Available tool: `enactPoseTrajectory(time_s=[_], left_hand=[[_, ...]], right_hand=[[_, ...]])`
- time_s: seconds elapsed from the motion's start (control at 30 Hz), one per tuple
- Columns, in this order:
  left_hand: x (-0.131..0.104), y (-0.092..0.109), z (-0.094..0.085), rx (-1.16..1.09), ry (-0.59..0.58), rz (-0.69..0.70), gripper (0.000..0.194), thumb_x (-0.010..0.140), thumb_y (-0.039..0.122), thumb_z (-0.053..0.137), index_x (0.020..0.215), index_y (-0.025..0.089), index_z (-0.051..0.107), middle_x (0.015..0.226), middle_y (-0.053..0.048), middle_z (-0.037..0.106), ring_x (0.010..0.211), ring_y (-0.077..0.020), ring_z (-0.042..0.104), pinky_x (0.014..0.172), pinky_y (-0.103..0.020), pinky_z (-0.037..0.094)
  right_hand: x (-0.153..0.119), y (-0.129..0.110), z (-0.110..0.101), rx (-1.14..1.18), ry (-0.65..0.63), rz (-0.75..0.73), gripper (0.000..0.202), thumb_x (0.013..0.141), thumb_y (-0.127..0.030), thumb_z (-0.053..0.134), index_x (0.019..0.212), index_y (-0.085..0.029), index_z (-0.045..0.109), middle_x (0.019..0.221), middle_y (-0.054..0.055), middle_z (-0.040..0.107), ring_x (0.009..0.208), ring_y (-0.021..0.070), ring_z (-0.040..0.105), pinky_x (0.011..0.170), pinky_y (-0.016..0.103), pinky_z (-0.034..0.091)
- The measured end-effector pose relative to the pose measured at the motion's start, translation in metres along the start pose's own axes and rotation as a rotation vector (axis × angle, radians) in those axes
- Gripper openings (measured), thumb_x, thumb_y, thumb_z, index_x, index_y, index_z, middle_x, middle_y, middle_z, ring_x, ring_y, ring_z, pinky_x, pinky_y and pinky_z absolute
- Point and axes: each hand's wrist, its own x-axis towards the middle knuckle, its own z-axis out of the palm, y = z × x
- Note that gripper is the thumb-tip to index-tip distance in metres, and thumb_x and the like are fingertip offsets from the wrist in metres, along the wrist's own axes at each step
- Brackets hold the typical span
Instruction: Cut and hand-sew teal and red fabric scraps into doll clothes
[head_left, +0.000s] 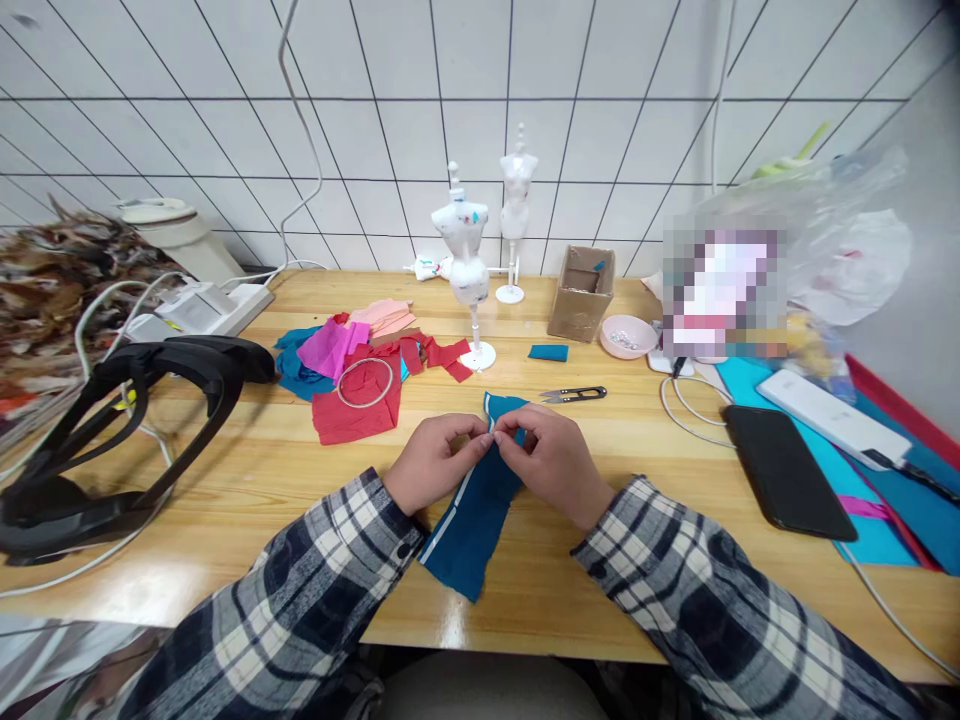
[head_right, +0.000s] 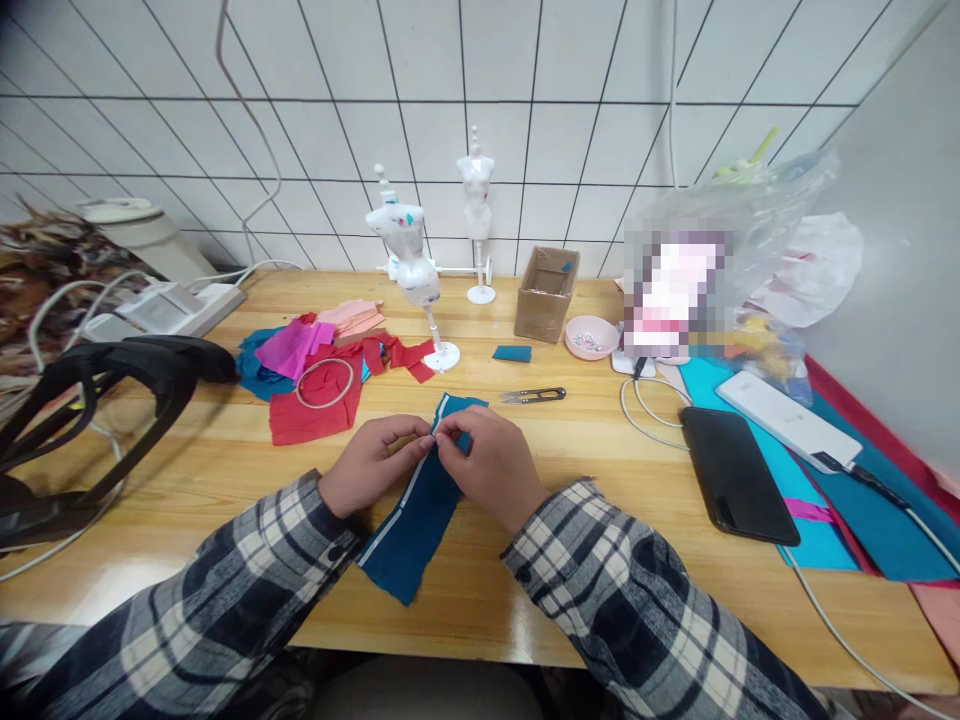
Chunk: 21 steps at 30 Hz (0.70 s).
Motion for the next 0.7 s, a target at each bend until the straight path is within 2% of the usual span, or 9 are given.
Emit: enactPoseTrajectory(time_s=[0.43,0.7], left_hand=[[-0.0004,-0.0050,-0.0009,0.042,0.094,-0.017,0.020,0.080,0.027,0.052,0.068,0.015,0.064,0.065,0.000,0.063,0.066,-0.0145,0.058,0.065,-0.023,0.043],[-0.0010,-0.0084,0.0012,0.022,0.087,-0.063,0.021,0.077,0.025,0.050,0.070,0.015,0.067,0.066,0.000,0.065,0.067,-0.0156,0.060,0.065,-0.024,0.044]], right_hand=[[-0.0038,-0.0010,0.0000,-0.072,-0.034,-0.107,0.013,0.089,-0.024,0.058,0.093,-0.022,0.070,0.085,0.001,0.068,0.076,0.0152,0.061,0.068,0.027,0.044],[-0.0066,-0.0046,-0.0006,-0.148,-0.042,-0.101,0.017,0.092,-0.028,0.054,0.095,-0.023,0.070,0.090,0.002,0.069,0.081,0.0163,0.063,0.072,0.027,0.045]])
